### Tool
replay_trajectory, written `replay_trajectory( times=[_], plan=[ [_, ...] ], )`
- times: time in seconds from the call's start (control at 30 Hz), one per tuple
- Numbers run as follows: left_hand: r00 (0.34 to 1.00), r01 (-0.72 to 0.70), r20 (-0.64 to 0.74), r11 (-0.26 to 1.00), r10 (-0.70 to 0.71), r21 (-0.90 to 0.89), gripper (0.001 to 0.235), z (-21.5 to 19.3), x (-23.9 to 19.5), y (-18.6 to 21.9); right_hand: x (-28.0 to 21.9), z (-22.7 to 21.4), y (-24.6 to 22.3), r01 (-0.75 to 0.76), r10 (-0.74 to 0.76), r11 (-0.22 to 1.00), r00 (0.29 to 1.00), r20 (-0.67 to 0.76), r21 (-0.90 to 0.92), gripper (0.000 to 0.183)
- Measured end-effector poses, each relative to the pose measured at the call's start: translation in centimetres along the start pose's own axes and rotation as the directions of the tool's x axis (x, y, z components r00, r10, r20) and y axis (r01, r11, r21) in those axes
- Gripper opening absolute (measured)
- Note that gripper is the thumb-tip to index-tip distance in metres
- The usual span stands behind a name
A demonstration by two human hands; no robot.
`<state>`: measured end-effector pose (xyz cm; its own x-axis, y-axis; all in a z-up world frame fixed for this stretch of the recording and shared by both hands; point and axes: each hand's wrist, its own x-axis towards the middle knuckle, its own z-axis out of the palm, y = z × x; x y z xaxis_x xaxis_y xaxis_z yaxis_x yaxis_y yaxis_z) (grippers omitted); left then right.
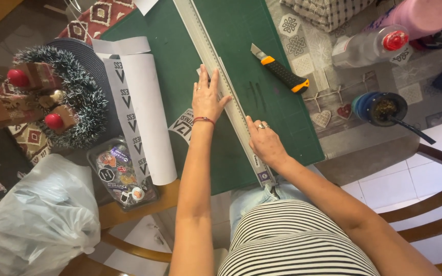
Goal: The person uses a metal ruler and a utility knife to cut a sheet of printed stickers on a green cutting mat. They align the ruler, make straight cuts, and separate the sticker pieces, repeating the process for multiple sections of the sheet.
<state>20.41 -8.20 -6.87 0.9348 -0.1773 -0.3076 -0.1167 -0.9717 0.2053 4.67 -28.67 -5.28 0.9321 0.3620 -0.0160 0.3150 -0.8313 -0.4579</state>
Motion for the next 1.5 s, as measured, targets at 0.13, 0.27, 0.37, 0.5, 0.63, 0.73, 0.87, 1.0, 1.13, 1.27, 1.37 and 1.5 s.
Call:
replay_trajectory(
  times=[0.13,0.27,0.37,0.5,0.63,0.73,0.87,1.0,1.13,1.27,1.37,1.5],
  plan=[
    [1.000,-0.005,-0.003,1.000,0.005,-0.003,0.109,0.4,0.1,-0.2,0.2,-0.1,0.0,-0.024,0.024,1.000,0.999,0.029,0.011,0.066],
    [1.000,-0.005,-0.003,1.000,0.005,0.000,0.109,0.3,0.1,-0.2,-0.1,0.6,0.3,-0.001,0.001,1.000,1.000,0.003,-0.008,0.069],
    [1.000,-0.003,0.001,1.000,0.003,0.001,0.109,0.4,0.1,-0.2,-0.2,0.4,0.3,0.004,-0.004,1.000,1.000,0.003,-0.009,0.069],
    [1.000,0.010,0.014,1.000,-0.010,0.000,0.106,0.0,0.1,0.1,0.0,0.0,0.3,-0.018,0.016,0.999,0.998,0.055,0.032,0.068],
    [1.000,-0.010,0.010,1.000,0.010,-0.015,0.107,-0.2,0.2,0.2,0.0,-0.1,0.4,-0.022,0.020,0.999,0.998,0.058,0.026,0.069],
    [1.000,-0.008,0.007,1.000,0.008,-0.019,0.107,-0.3,0.0,0.1,0.0,-0.1,0.3,-0.037,0.033,0.998,0.996,0.081,0.048,0.067],
    [1.000,-0.015,0.006,1.000,0.015,-0.009,0.107,-0.3,0.0,0.2,0.3,-0.8,0.1,-0.052,0.048,0.998,0.991,0.125,0.034,0.067],
    [0.999,-0.030,0.014,0.998,0.029,0.056,0.105,0.1,0.2,0.1,0.4,-1.0,0.0,-0.084,0.076,0.996,0.979,0.187,0.035,0.067],
    [0.999,-0.045,0.025,0.990,0.042,0.136,0.107,0.4,0.5,0.1,0.6,-1.4,-0.1,-0.088,0.081,0.996,0.975,0.206,0.024,0.065],
    [0.998,-0.050,0.035,0.984,0.045,0.171,0.109,0.6,0.6,0.0,0.7,-1.7,-0.2,-0.094,0.085,0.995,0.971,0.224,0.030,0.065],
    [0.998,-0.049,0.041,0.984,0.043,0.169,0.109,0.5,0.5,-0.1,0.7,-1.5,-0.1,-0.085,0.076,0.996,0.972,0.221,0.032,0.065],
    [0.998,-0.054,0.045,0.983,0.047,0.177,0.109,0.7,0.5,-0.1,0.6,-1.5,0.0,-0.058,0.050,0.998,0.978,0.203,0.034,0.067]
  ],
)
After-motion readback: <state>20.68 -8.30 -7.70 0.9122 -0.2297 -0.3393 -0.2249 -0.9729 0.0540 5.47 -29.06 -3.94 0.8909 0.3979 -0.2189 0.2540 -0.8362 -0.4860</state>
